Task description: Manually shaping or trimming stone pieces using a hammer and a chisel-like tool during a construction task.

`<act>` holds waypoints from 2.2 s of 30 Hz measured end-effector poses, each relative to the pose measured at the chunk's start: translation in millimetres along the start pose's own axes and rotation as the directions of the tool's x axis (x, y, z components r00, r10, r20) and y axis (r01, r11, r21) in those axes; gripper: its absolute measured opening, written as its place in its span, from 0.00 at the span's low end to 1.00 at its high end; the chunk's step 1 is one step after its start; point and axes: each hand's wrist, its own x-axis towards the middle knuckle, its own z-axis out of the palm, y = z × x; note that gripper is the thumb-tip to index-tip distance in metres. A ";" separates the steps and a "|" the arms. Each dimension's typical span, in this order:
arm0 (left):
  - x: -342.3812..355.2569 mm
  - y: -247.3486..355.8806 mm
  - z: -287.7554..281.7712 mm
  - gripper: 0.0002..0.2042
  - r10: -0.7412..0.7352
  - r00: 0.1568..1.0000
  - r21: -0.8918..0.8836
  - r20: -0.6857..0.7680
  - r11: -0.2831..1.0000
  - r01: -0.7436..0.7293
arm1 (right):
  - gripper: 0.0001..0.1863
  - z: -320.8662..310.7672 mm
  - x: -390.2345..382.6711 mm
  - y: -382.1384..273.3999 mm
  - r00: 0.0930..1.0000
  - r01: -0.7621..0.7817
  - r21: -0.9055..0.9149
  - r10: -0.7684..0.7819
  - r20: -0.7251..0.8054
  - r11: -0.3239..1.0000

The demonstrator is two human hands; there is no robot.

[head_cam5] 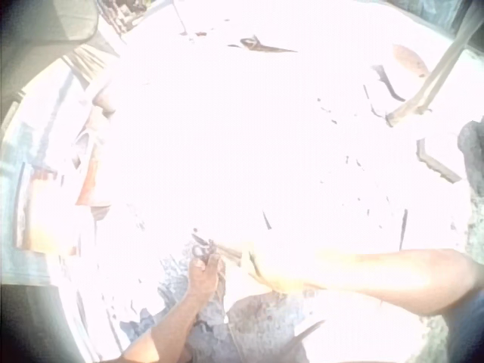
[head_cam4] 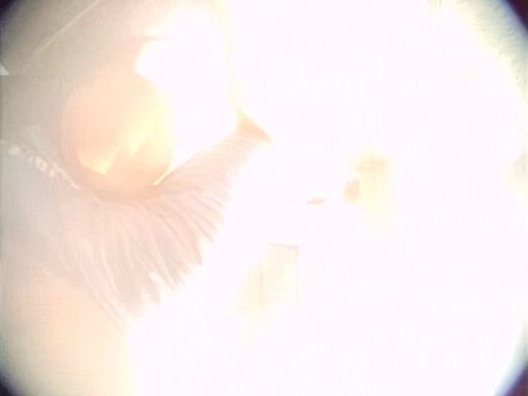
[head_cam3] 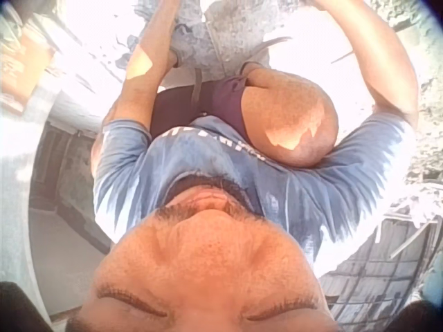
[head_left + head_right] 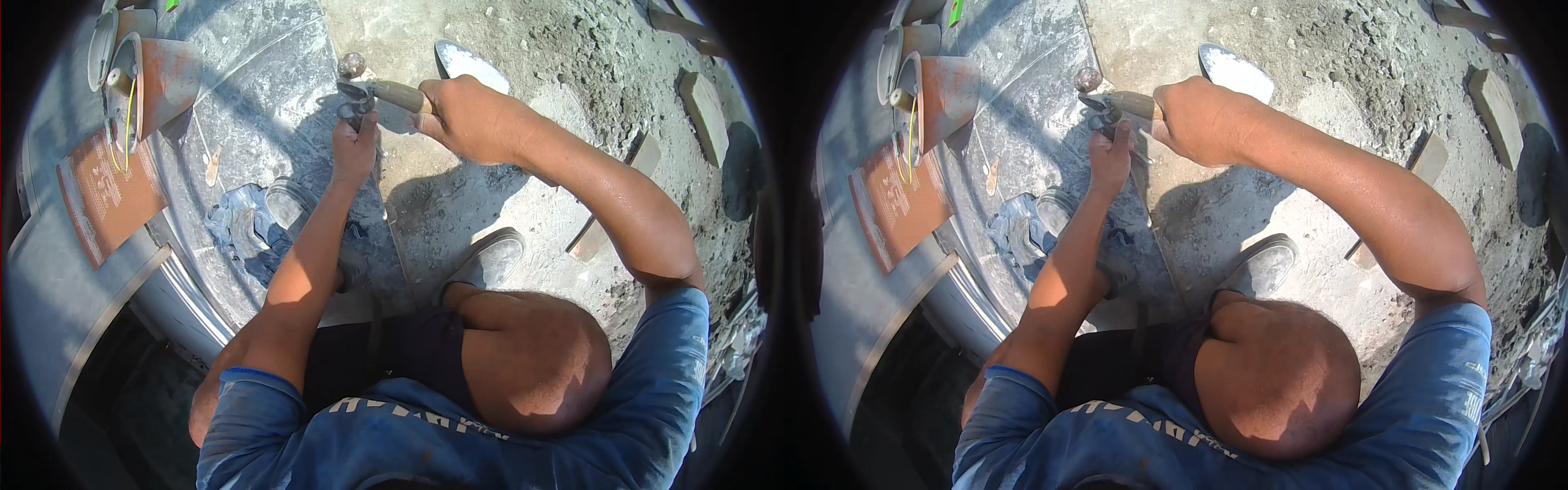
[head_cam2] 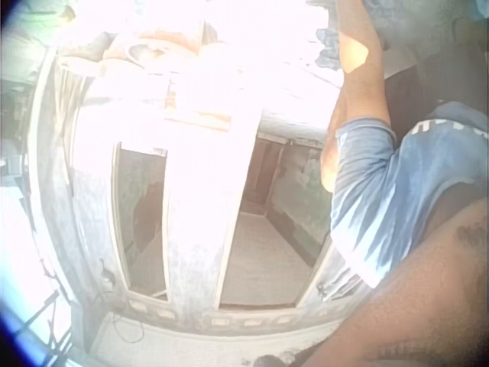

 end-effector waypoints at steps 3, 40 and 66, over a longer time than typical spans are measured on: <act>-0.7 -3.6 -2.4 0.14 0.025 1.000 -0.031 -0.001 0.999 -0.025 | 0.16 -21.4 0.0 -16.9 0.963 0.127 0.132 -0.090 -0.254 0.983; 6.2 2.5 -1.6 0.17 0.048 0.999 0.064 -0.002 0.997 -0.047 | 0.16 -8.3 -0.6 -18.4 0.998 -0.050 -0.065 0.051 0.022 0.997; 17.0 -5.2 -10.9 0.17 0.033 0.999 0.086 0.016 0.996 -0.034 | 0.19 -23.9 -0.3 -40.1 0.995 0.002 -0.027 -0.004 -0.096 1.000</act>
